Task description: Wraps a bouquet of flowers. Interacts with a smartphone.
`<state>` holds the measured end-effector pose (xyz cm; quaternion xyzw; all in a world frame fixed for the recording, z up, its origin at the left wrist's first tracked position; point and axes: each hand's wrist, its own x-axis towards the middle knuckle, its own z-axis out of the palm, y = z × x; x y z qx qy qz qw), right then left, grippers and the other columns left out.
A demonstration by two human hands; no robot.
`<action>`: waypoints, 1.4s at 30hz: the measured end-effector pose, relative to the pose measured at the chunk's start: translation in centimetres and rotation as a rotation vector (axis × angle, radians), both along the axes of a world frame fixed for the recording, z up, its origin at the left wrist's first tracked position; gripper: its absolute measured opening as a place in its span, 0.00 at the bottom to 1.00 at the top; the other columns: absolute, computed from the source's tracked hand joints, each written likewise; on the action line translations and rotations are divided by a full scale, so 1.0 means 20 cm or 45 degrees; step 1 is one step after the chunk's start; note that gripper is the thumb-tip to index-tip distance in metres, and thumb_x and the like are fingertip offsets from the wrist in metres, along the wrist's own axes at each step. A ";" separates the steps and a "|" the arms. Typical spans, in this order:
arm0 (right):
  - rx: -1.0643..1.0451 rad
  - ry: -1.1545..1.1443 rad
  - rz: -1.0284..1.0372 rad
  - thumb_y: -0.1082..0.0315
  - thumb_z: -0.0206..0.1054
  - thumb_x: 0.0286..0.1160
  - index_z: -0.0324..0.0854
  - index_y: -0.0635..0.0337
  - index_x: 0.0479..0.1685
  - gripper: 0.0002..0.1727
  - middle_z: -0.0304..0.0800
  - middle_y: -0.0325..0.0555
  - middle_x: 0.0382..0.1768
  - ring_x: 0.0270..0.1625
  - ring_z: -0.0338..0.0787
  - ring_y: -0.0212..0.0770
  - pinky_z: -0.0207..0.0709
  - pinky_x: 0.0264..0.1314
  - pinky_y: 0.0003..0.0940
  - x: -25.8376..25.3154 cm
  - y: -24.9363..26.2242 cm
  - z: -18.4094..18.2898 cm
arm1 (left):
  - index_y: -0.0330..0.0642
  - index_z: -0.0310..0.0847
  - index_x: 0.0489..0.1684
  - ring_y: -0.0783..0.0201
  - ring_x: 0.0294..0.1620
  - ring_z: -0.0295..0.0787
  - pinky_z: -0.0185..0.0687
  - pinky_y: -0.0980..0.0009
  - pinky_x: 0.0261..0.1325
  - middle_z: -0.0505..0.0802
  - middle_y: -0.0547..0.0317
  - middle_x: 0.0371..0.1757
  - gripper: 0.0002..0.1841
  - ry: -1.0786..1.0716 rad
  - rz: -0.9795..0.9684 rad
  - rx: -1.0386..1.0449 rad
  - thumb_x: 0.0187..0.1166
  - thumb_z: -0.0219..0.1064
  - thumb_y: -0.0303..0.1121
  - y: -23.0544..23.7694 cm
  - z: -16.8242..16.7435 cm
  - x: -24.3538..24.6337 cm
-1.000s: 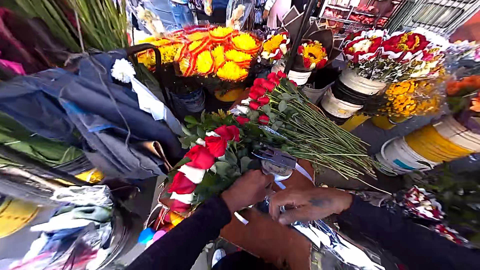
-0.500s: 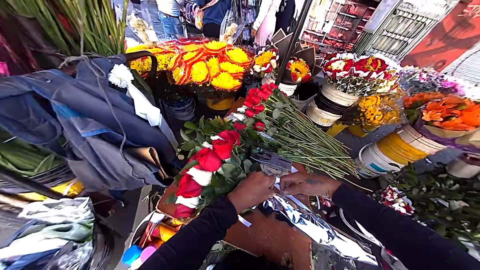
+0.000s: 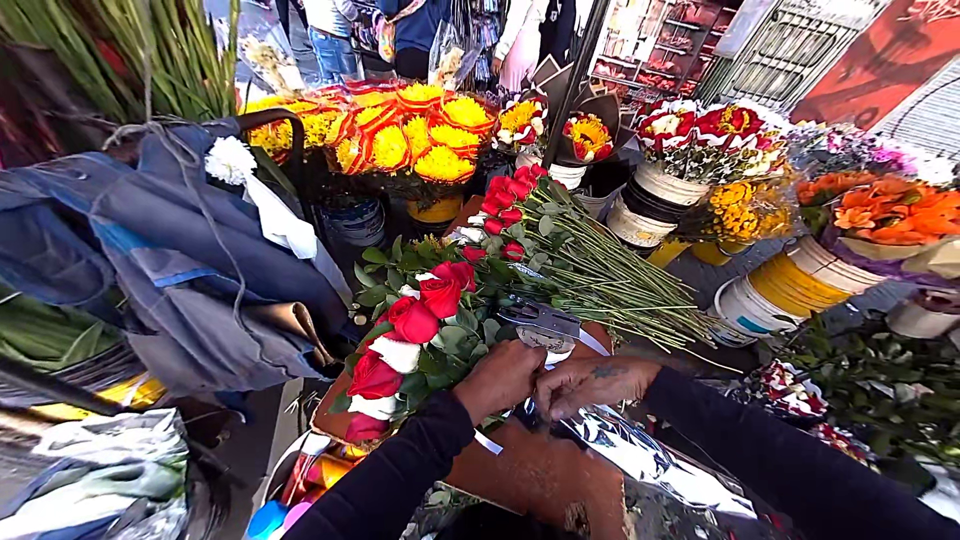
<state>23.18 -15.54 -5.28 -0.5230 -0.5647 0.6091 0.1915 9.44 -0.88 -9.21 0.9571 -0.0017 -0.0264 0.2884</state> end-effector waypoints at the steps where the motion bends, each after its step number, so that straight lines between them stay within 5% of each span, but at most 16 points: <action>1: -0.040 -0.035 -0.088 0.61 0.62 0.85 0.83 0.59 0.51 0.11 0.88 0.36 0.40 0.38 0.85 0.26 0.80 0.43 0.25 0.06 -0.01 -0.04 | 0.37 0.87 0.44 0.47 0.46 0.91 0.83 0.46 0.55 0.92 0.46 0.37 0.08 0.022 0.006 -0.002 0.79 0.68 0.33 0.00 0.01 0.00; 5: -0.112 -0.124 -0.301 0.64 0.65 0.83 0.83 0.56 0.47 0.07 0.85 0.35 0.34 0.34 0.83 0.28 0.79 0.42 0.27 0.20 -0.04 -0.11 | 0.35 0.86 0.45 0.48 0.47 0.90 0.81 0.47 0.57 0.91 0.46 0.39 0.14 0.138 0.034 -0.057 0.83 0.66 0.39 0.00 0.05 0.00; 18: -0.183 -0.244 -0.433 0.61 0.67 0.83 0.85 0.59 0.50 0.10 0.88 0.38 0.39 0.38 0.84 0.29 0.79 0.46 0.28 0.35 -0.12 -0.25 | 0.38 0.85 0.45 0.51 0.47 0.89 0.81 0.51 0.57 0.91 0.49 0.39 0.15 0.202 0.041 0.001 0.85 0.65 0.43 -0.02 0.06 0.00; 22: -0.085 -0.421 -0.454 0.58 0.73 0.77 0.88 0.60 0.44 0.13 0.85 0.40 0.39 0.35 0.79 0.29 0.74 0.40 0.27 0.30 -0.08 -0.33 | 0.38 0.84 0.44 0.51 0.46 0.89 0.81 0.51 0.56 0.91 0.49 0.37 0.15 0.194 0.047 0.002 0.86 0.63 0.43 -0.02 0.05 -0.02; 26: 0.201 -0.871 -0.549 0.59 0.78 0.71 0.86 0.65 0.52 0.19 0.91 0.55 0.36 0.41 0.90 0.51 0.81 0.54 0.56 0.23 -0.10 -0.35 | 0.38 0.84 0.49 0.49 0.50 0.90 0.80 0.49 0.59 0.92 0.46 0.42 0.17 0.224 0.066 0.012 0.88 0.60 0.44 -0.03 0.06 -0.06; 31: 0.671 -1.064 -1.040 0.50 0.72 0.75 0.96 0.44 0.36 0.12 0.95 0.30 0.33 0.37 0.92 0.31 0.88 0.44 0.43 -0.03 -0.26 -0.25 | 0.37 0.85 0.48 0.49 0.51 0.91 0.80 0.49 0.60 0.93 0.46 0.44 0.18 0.096 0.084 0.030 0.88 0.60 0.44 -0.06 0.04 -0.14; 38: 0.108 -0.758 -1.009 0.39 0.66 0.76 0.96 0.40 0.52 0.22 0.97 0.37 0.45 0.53 0.93 0.39 0.81 0.61 0.51 -0.18 -0.31 -0.38 | 0.39 0.87 0.34 0.56 0.40 0.94 0.89 0.56 0.48 0.94 0.54 0.33 0.14 -0.339 0.094 0.089 0.82 0.66 0.42 -0.07 -0.09 -0.21; 42: -0.098 -0.401 -0.925 0.31 0.63 0.74 0.92 0.53 0.39 0.32 0.90 0.43 0.35 0.42 0.87 0.40 0.78 0.51 0.49 -0.15 -0.35 -0.43 | 0.41 0.88 0.33 0.58 0.39 0.95 0.90 0.57 0.46 0.95 0.56 0.33 0.14 -0.379 0.067 0.080 0.80 0.68 0.42 -0.05 -0.12 -0.24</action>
